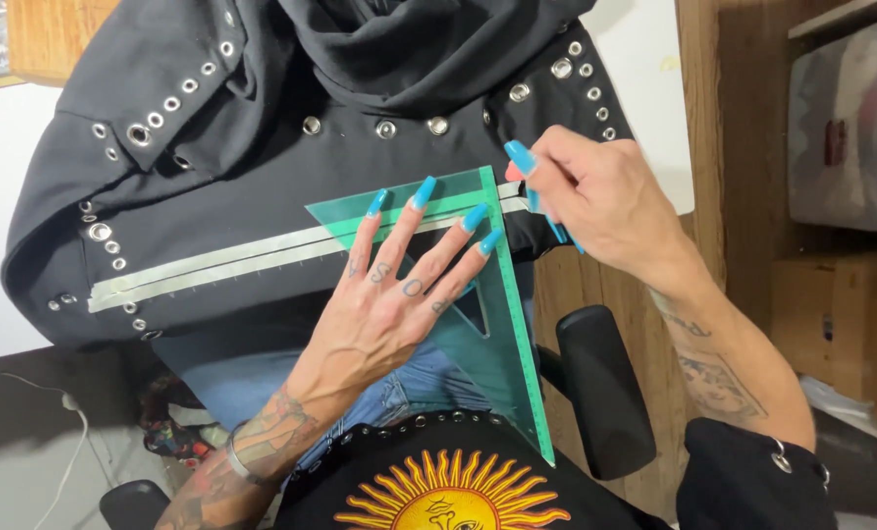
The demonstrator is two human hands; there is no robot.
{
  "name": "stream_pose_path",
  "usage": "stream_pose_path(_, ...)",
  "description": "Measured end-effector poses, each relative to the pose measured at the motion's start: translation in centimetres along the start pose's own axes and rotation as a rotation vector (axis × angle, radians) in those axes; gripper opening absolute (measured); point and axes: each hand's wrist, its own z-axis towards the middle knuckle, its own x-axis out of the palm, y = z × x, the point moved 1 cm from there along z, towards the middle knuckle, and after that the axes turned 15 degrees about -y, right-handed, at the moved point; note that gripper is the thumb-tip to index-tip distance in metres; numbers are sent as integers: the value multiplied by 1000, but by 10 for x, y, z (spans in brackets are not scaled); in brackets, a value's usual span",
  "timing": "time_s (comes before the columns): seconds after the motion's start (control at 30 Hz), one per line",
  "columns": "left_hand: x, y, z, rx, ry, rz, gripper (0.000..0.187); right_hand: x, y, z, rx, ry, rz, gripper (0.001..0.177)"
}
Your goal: Marking lines on a black leather garment using a triangle ruler and a marking tool
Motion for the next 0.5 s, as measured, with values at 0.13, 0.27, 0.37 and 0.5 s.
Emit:
stream_pose_path(0.13, -1, 0, -4, -19, 17, 2, 36, 9, -7, 3, -188, -2, -122, 24)
stream_pose_path(0.27, -3, 3, -4, -11, 30, 13, 37, 13, -9, 4, -214, 19, -191, 24)
stream_pose_path(0.37, -2, 2, -7, -9, 42, 22, 38, 16, -9, 2, -221, 27, -191, 26)
stream_pose_path(0.5, -1, 2, -9, -22, 27, -6, 39, 17, -8, 2, -249, 28, -217, 26)
